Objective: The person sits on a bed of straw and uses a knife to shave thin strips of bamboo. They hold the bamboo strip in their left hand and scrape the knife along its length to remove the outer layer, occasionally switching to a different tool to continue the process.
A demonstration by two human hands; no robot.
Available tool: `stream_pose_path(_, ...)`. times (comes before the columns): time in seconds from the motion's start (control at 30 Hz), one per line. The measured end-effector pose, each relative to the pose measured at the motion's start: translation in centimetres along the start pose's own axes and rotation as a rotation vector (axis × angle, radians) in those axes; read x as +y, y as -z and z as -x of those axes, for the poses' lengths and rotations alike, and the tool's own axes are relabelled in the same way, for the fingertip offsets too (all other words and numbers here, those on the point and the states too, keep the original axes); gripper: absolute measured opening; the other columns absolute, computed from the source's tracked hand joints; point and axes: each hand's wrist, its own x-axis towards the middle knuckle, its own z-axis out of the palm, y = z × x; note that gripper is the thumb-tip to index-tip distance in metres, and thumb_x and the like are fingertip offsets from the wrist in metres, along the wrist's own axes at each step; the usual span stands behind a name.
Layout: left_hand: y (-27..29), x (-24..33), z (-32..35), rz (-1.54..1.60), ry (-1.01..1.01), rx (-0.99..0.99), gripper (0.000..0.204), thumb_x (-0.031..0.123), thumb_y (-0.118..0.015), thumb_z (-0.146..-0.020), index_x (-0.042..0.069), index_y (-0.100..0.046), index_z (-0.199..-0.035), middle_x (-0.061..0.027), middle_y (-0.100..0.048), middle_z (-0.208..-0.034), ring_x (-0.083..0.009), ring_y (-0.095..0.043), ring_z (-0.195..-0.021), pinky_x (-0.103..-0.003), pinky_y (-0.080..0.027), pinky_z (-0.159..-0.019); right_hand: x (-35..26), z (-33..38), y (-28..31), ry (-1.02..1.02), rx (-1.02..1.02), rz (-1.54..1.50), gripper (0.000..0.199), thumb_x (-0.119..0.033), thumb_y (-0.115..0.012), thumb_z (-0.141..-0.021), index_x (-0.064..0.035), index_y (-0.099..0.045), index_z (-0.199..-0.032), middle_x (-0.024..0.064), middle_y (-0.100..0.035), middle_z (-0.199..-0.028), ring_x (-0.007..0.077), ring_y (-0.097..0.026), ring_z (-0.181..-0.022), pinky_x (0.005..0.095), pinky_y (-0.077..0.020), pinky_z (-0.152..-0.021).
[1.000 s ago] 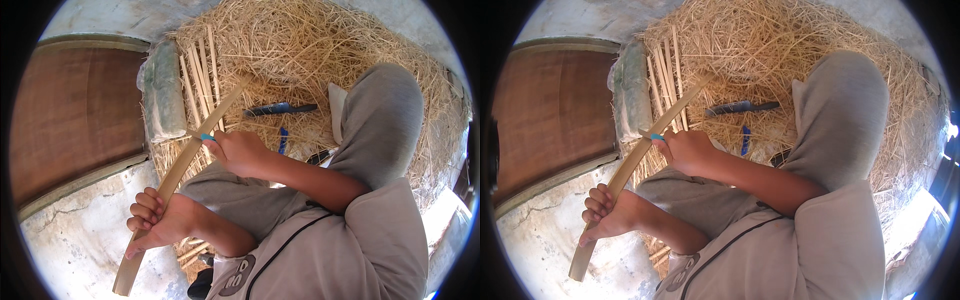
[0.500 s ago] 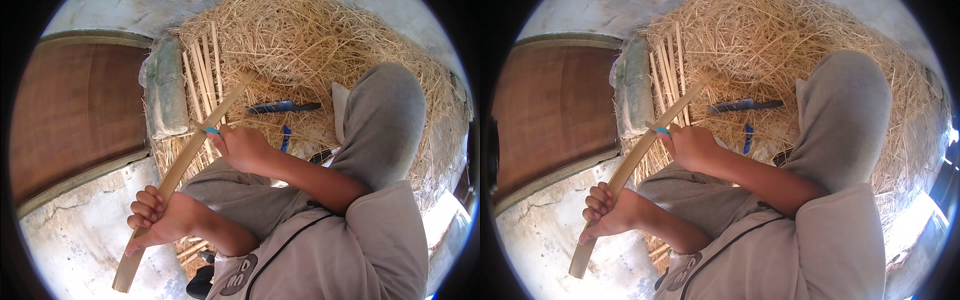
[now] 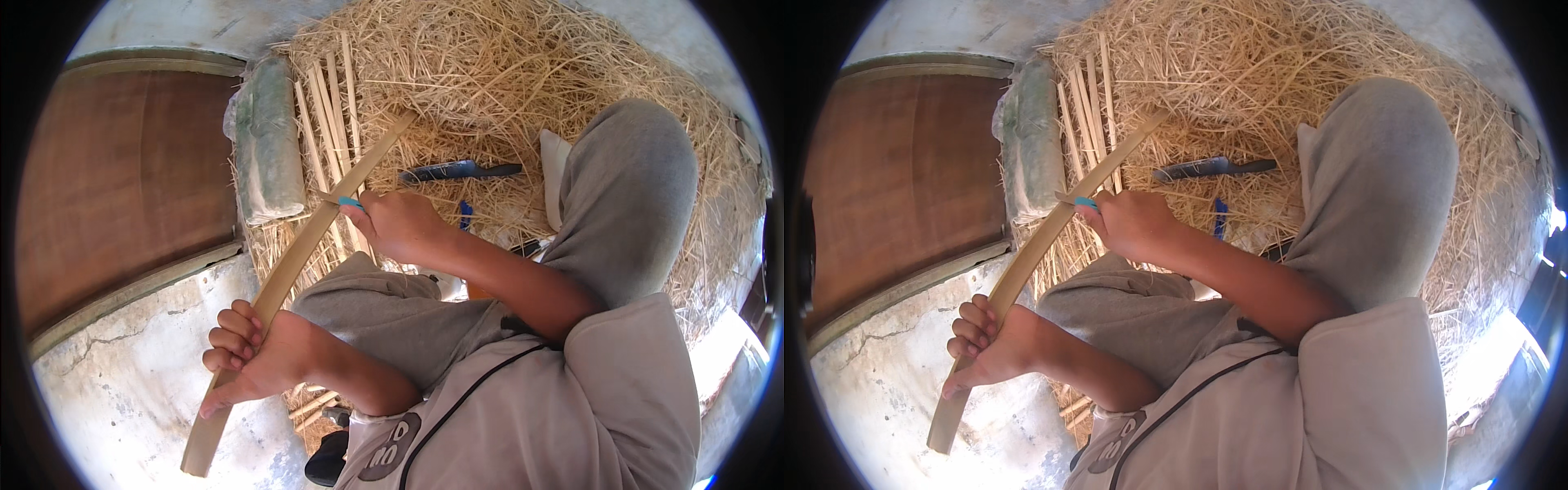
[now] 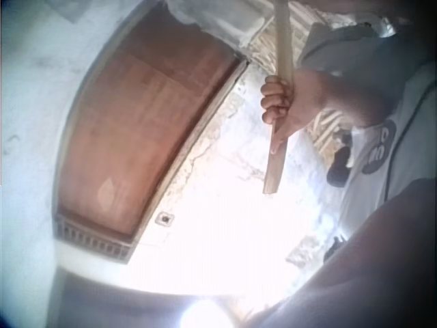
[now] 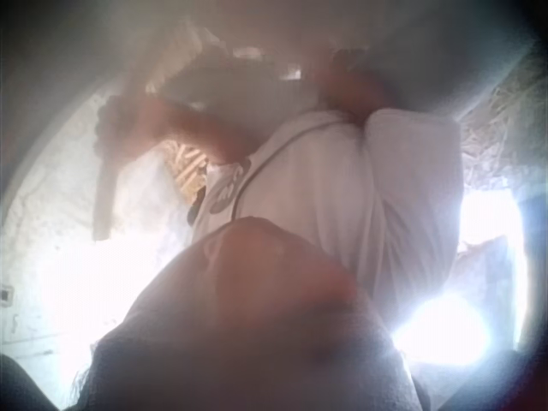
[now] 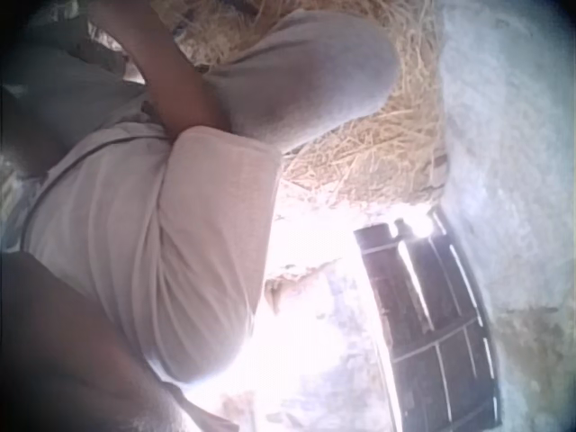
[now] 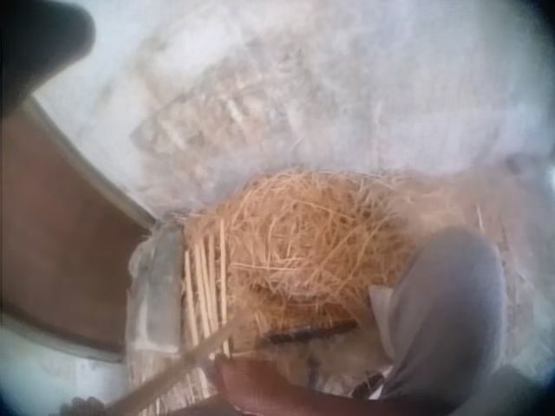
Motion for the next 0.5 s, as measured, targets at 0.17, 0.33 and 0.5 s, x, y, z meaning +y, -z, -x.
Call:
stream_pose_path(0.17, -0.7, 0.3, 0.4, -0.007, -0.011, 0.035, 0.072, 0.082, -0.042, -0.093, 0.018, -0.022, -0.066, 0.0037, -0.017, -0.059, -0.0117, -0.014, -0.054, -0.028, -0.015, -0.051, -1.2, 1.3, -1.0, 0.087, 0.017, 0.059, 0.056, -0.041, -0.039, -0.111, 0.0041, -0.065, -0.091, 0.0241, -0.064, -0.065, 0.0446, -0.068, -0.066, 0.0549, -0.0538, -0.065)
stream_pose_path(0.33, -0.9, 0.2, 0.7, 0.017, 0.000, 0.015, 0.072, 0.081, -0.042, -0.094, 0.018, -0.022, -0.066, 0.0037, -0.016, -0.059, -0.0118, -0.014, -0.054, -0.028, -0.015, -0.051, 0.7, -1.1, 0.2, -0.047, 0.041, 0.035, 0.054, -0.041, -0.038, -0.111, 0.0037, -0.066, -0.097, 0.0225, -0.067, -0.068, 0.0434, -0.069, -0.065, 0.0537, -0.0555, -0.064)
stream_pose_path(0.5, -0.1, 0.5, 0.7, 0.033, -0.006, -0.064, 0.072, 0.081, -0.042, -0.094, 0.017, -0.022, -0.066, 0.0040, -0.016, -0.059, -0.0120, -0.014, -0.055, -0.029, -0.015, -0.052, -0.1, 0.0, -0.1, -0.017, 0.009, 0.025, 0.060, -0.042, -0.035, -0.111, 0.0042, -0.067, -0.090, 0.0230, -0.067, -0.069, 0.0435, -0.070, -0.067, 0.0546, -0.0557, -0.066)
